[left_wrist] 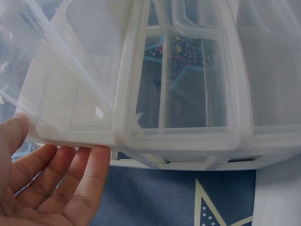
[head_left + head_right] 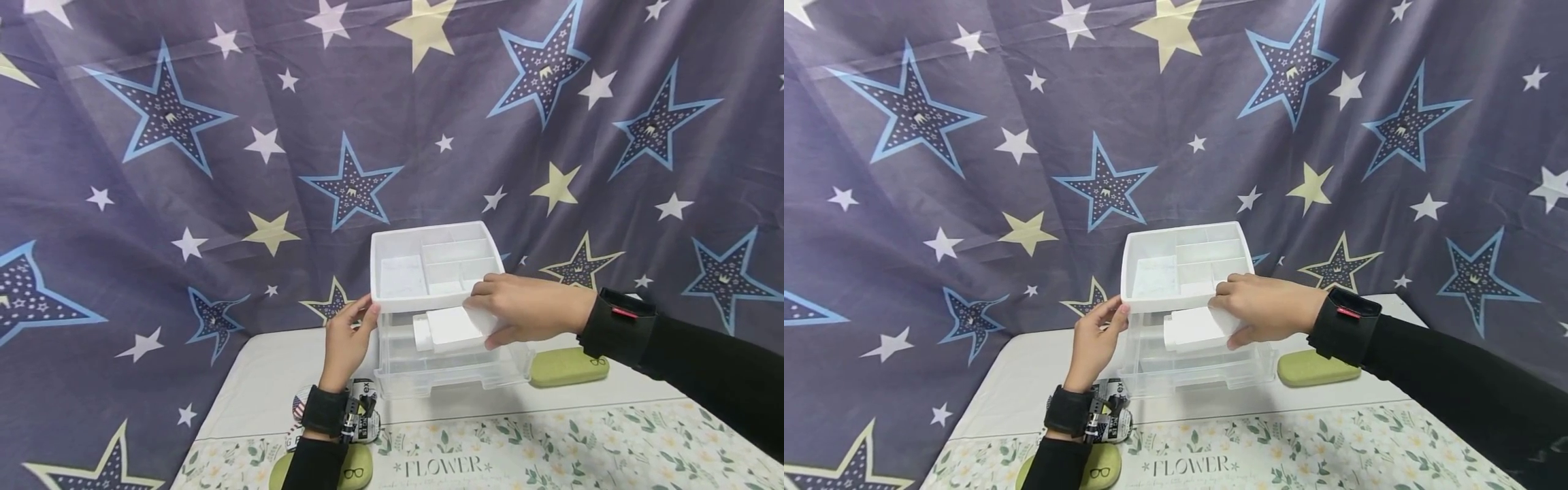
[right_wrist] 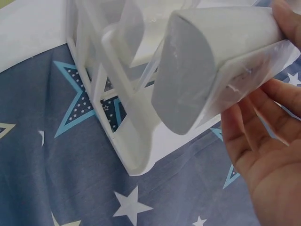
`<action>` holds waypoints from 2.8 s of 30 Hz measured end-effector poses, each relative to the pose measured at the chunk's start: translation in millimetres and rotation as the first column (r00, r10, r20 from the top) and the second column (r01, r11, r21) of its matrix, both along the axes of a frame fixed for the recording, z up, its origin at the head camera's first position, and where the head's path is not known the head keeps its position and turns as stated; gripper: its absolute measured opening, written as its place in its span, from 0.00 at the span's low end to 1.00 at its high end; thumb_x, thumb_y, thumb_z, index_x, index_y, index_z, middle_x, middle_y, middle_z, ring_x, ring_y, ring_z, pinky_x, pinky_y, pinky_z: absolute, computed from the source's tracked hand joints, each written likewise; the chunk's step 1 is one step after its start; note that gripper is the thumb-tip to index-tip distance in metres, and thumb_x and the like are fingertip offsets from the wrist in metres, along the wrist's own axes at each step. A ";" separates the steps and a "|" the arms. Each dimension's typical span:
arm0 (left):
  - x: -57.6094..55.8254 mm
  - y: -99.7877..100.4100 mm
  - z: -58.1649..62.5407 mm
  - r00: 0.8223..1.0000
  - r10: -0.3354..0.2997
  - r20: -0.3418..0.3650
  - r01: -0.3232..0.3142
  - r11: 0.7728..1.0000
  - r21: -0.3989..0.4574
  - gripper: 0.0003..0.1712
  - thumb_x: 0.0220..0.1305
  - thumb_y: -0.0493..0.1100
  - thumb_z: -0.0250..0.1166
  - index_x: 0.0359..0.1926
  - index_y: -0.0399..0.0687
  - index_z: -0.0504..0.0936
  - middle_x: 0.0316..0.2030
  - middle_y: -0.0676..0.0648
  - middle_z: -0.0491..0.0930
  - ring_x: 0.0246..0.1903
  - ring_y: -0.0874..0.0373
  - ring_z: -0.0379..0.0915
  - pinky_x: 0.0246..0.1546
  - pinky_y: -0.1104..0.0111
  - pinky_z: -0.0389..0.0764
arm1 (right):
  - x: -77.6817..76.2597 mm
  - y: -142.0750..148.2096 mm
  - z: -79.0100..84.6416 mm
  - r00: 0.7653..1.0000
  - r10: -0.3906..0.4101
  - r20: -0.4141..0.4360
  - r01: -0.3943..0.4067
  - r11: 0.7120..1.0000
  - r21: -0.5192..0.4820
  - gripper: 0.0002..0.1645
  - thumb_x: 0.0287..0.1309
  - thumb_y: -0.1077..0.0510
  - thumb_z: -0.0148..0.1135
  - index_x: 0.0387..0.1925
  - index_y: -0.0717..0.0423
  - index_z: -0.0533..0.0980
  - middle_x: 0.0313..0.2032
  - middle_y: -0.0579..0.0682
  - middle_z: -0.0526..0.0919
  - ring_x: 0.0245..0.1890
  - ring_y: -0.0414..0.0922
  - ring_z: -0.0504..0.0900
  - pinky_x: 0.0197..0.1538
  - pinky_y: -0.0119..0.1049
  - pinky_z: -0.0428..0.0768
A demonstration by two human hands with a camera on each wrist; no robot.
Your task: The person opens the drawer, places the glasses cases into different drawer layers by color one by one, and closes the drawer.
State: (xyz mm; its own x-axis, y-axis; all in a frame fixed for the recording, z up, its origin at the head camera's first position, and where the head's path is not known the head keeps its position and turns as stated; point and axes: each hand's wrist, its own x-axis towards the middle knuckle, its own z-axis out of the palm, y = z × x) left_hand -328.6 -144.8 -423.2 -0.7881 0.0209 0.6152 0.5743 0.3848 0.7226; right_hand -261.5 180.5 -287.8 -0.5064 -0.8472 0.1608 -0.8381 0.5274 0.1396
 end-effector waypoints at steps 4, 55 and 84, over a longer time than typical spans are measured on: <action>-0.1 0.0 0.3 1.000 0.007 0.007 -0.007 1.000 0.003 0.25 0.73 0.54 0.64 0.61 0.42 0.83 0.48 0.44 0.86 0.45 0.51 0.86 0.39 0.66 0.89 | -1.0 -8.0 -0.9 1.000 0.015 0.000 -0.015 1.000 -0.019 0.36 0.53 0.44 0.79 0.56 0.61 0.78 0.44 0.47 0.82 0.43 0.45 0.77 0.47 0.41 0.81; 0.1 0.6 -0.3 1.000 0.010 0.002 -0.010 1.000 -0.025 0.26 0.73 0.56 0.64 0.62 0.44 0.83 0.48 0.46 0.86 0.42 0.54 0.86 0.39 0.60 0.89 | -3.7 -19.6 -41.8 0.963 0.050 0.265 -0.037 0.998 -0.052 0.36 0.59 0.54 0.75 0.68 0.52 0.75 0.43 0.45 0.86 0.44 0.38 0.81 0.51 0.34 0.83; -0.1 1.1 -2.1 1.000 0.011 -0.003 -0.011 1.000 -0.022 0.25 0.73 0.55 0.64 0.61 0.44 0.83 0.47 0.46 0.86 0.42 0.55 0.86 0.39 0.61 0.89 | -6.5 -11.6 -50.0 0.971 0.102 0.218 -0.079 0.990 -0.113 0.28 0.61 0.59 0.72 0.63 0.54 0.80 0.45 0.47 0.86 0.44 0.39 0.82 0.49 0.34 0.83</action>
